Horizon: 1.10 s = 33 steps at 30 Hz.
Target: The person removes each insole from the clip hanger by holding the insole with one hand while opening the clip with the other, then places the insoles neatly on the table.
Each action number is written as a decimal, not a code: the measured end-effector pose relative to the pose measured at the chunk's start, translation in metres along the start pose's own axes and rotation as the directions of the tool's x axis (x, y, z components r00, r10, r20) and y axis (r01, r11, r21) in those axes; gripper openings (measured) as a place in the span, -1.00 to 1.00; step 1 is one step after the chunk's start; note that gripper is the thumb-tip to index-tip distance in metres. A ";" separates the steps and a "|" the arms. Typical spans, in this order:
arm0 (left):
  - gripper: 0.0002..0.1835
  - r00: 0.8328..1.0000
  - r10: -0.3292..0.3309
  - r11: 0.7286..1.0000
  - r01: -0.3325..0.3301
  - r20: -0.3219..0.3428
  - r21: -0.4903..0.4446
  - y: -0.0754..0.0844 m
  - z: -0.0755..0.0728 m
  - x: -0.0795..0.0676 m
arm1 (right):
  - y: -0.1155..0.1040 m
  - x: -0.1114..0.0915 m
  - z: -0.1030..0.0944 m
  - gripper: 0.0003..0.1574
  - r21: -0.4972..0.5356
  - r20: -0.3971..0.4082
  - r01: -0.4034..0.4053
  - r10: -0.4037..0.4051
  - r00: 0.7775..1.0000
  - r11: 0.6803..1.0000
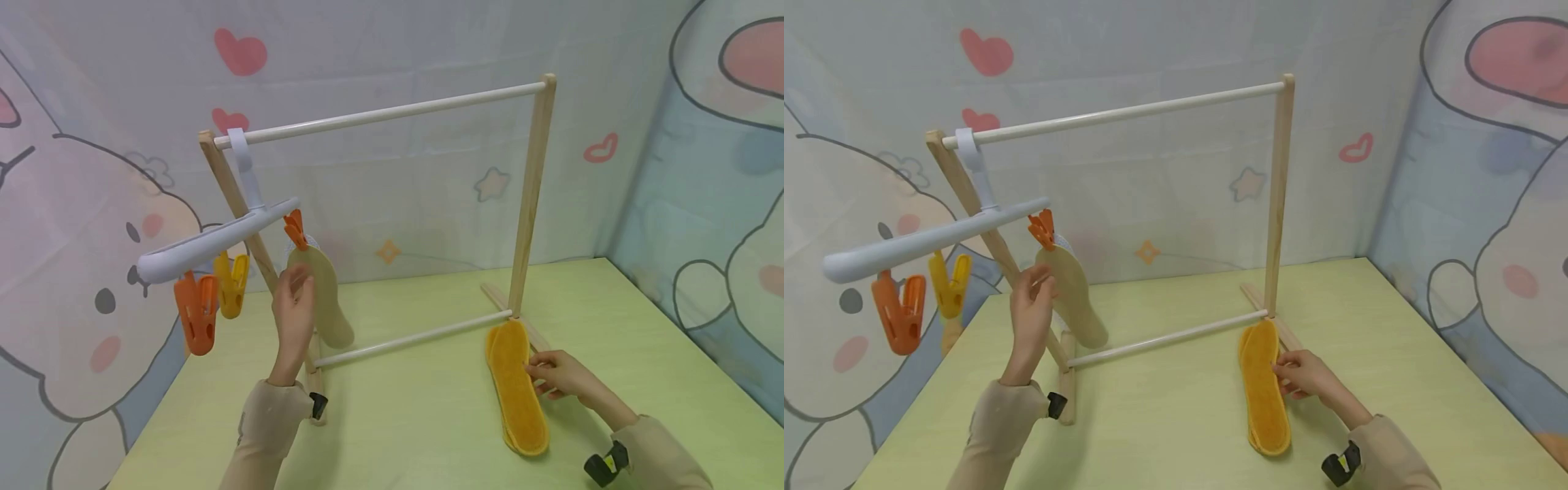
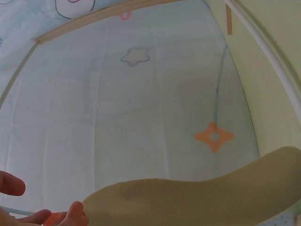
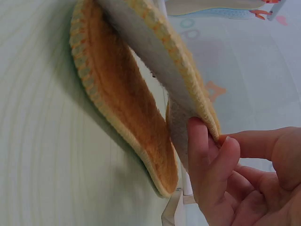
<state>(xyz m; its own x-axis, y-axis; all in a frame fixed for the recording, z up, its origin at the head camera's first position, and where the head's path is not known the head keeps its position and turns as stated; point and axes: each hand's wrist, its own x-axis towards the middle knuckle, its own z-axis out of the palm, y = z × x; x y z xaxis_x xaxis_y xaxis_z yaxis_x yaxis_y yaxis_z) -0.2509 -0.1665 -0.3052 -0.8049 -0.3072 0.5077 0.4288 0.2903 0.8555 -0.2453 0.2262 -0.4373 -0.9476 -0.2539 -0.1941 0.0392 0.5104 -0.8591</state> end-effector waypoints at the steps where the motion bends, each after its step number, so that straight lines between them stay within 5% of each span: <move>1: -0.65 1.000 0.008 1.000 -0.008 -0.011 0.018 -0.001 0.001 0.002 | 0.001 -0.001 0.000 -0.61 -0.010 -0.003 -0.003 0.003 1.000 1.000; 10: -0.52 0.996 0.066 0.997 -0.064 -0.062 0.036 0.000 0.009 0.024 | -0.003 -0.009 0.005 -0.73 -0.181 -0.119 -0.052 0.030 0.992 0.982; 18: -0.40 0.997 0.032 0.985 -0.019 -0.072 0.172 0.005 0.015 0.048 | -0.013 -0.018 0.008 -0.75 -0.264 -0.153 -0.010 -0.031 0.988 0.965; 25: -0.49 0.997 -0.019 0.998 0.024 -0.073 0.064 0.010 0.016 0.061 | -0.026 -0.028 0.004 -0.72 -0.310 -0.184 0.083 -0.145 0.972 0.947; 29: -0.53 0.995 -0.080 0.996 0.082 -0.060 0.031 0.013 0.017 0.064 | -0.040 -0.028 0.005 -0.72 -0.320 -0.218 0.166 -0.243 0.945 0.933; 33: -0.57 0.997 -0.066 0.997 0.068 -0.050 0.048 0.013 0.017 0.066 | -0.060 -0.024 0.011 -0.74 -0.284 -0.220 0.270 -0.337 0.916 0.920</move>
<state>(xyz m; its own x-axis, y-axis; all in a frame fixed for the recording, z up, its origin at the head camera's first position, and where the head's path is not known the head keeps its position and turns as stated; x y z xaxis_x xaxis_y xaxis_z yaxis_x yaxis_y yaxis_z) -0.3054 -0.1672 -0.2627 -0.8098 -0.3706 0.4548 0.3528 0.3118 0.8822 -0.2212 0.1934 -0.3864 -0.9506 -0.2233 0.2158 -0.3098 0.6341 -0.7085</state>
